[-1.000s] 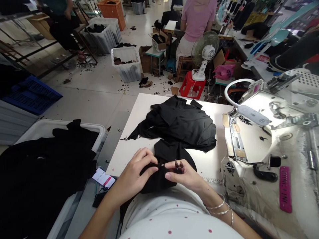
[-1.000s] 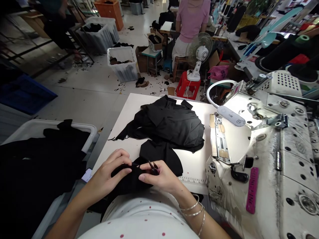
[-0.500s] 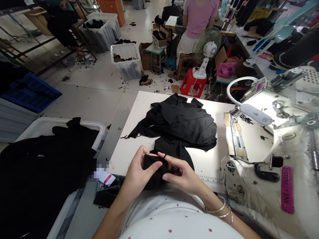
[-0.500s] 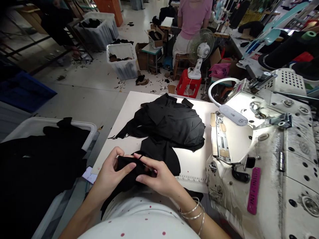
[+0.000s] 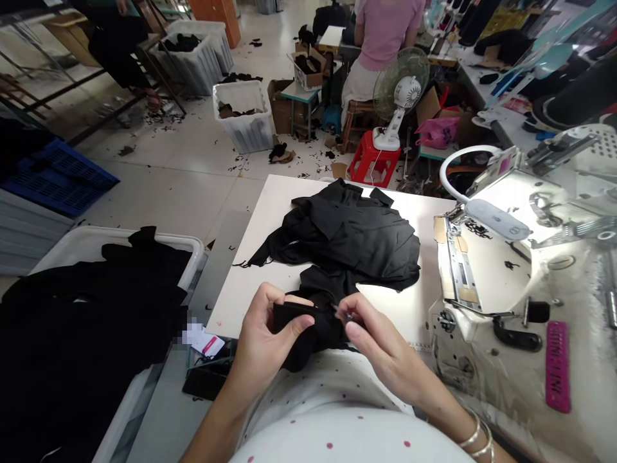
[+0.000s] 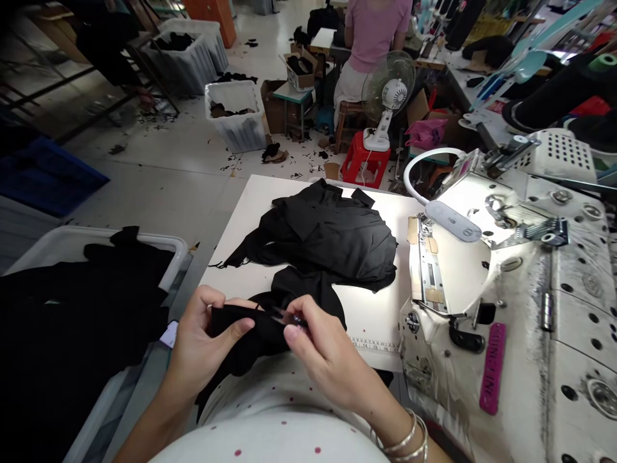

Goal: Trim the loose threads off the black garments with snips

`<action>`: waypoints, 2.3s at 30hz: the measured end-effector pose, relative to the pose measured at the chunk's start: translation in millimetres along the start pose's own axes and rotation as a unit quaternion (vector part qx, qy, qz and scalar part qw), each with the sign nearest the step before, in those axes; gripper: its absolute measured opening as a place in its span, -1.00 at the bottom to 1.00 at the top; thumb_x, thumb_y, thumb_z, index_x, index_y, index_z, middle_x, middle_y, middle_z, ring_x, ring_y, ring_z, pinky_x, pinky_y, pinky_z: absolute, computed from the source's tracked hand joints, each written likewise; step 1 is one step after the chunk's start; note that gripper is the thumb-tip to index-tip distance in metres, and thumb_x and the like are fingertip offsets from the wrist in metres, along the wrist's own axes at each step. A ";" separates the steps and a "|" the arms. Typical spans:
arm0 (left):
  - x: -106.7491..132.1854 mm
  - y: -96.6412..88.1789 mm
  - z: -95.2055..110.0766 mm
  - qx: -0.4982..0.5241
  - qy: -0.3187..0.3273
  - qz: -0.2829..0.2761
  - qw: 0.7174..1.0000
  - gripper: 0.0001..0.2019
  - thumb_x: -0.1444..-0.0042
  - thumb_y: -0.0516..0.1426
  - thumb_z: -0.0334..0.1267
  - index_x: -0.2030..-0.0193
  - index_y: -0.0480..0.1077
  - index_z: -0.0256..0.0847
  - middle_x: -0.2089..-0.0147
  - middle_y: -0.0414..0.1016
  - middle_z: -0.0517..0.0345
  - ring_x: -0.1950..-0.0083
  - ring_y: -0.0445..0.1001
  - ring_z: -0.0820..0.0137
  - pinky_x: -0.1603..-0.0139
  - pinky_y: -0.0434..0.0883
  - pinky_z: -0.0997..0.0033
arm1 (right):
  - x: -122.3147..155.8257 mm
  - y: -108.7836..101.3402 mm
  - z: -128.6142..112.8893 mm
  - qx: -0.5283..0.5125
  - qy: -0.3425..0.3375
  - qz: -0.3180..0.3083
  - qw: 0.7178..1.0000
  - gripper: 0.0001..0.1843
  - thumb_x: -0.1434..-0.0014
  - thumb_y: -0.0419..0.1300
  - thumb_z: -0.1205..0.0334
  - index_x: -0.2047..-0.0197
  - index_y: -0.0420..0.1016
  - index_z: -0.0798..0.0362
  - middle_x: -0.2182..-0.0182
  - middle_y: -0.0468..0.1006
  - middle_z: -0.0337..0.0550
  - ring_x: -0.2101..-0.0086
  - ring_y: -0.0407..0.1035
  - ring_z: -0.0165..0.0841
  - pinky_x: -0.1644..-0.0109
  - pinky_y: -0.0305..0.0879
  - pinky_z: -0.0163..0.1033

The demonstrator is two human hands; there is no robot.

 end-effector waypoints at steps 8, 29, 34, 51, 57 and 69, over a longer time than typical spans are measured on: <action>4.1 -1.0 1.5 -0.045 -0.014 -0.006 0.999 -0.71 0.05 0.17 -0.33 0.48 0.04 -0.15 0.42 0.49 0.36 0.39 0.46 0.54 0.36 0.37 0.60 | -8.0 4.5 4.4 -0.057 0.010 0.006 0.998 -0.85 -0.10 0.14 0.19 0.30 0.37 0.09 0.49 0.33 -0.25 0.49 0.16 -0.47 0.46 0.07 -0.37; 8.5 1.9 4.0 -0.112 0.038 -0.040 0.992 -0.83 -0.02 0.16 -0.30 0.42 0.18 -0.13 0.37 0.51 0.35 0.38 0.47 0.53 0.37 0.38 0.60 | -11.5 8.3 6.0 -0.126 0.020 0.009 0.992 -0.80 -0.11 0.13 0.12 0.37 0.35 0.10 0.50 0.33 -0.24 0.53 0.13 -0.50 0.50 0.06 -0.39; 9.2 2.3 1.6 -0.117 0.032 -0.044 0.992 -0.83 -0.02 0.15 -0.29 0.42 0.17 -0.13 0.36 0.51 0.34 0.33 0.49 0.51 0.31 0.39 0.56 | -12.5 10.4 8.0 -0.141 0.019 0.012 0.990 -0.78 -0.11 0.13 0.10 0.39 0.35 0.10 0.54 0.30 -0.26 0.54 0.10 -0.51 0.50 0.04 -0.38; 1.5 -3.8 0.4 -0.040 -0.063 -0.046 0.996 -0.70 0.02 0.13 -0.24 0.48 -0.02 -0.13 0.43 0.49 0.30 0.40 0.46 0.48 0.38 0.35 0.52 | -14.0 6.8 21.1 -0.175 0.049 -0.014 0.983 -0.74 -0.07 0.17 0.05 0.36 0.38 0.11 0.52 0.24 -0.27 0.52 0.09 -0.49 0.49 0.02 -0.38; 3.3 -3.9 -2.9 -0.015 -0.064 -0.060 0.996 -0.70 0.01 0.12 -0.27 0.47 -0.03 -0.13 0.42 0.48 0.34 0.36 0.47 0.49 0.35 0.36 0.53 | -15.4 9.7 20.2 -0.183 0.037 -0.007 0.982 -0.73 -0.08 0.15 0.04 0.40 0.37 0.11 0.55 0.22 -0.28 0.54 0.06 -0.50 0.52 -0.01 -0.38; -1.0 -34.3 1.9 -0.067 -0.025 -0.041 0.997 -0.71 -0.01 0.12 -0.29 0.46 -0.01 -0.13 0.47 0.47 0.35 0.41 0.42 0.48 0.24 0.35 0.46 | -20.0 -3.4 30.0 -0.227 0.049 0.077 0.970 -0.75 -0.02 0.20 0.07 0.36 0.39 0.11 0.53 0.20 -0.29 0.58 -0.01 -0.55 0.58 -0.13 -0.40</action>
Point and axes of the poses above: each hand's wrist, its own x-axis away from the middle knuckle, its own y-axis out of the palm, z = x × y, the point moved 2 cm from there along -x, towards the middle knuckle
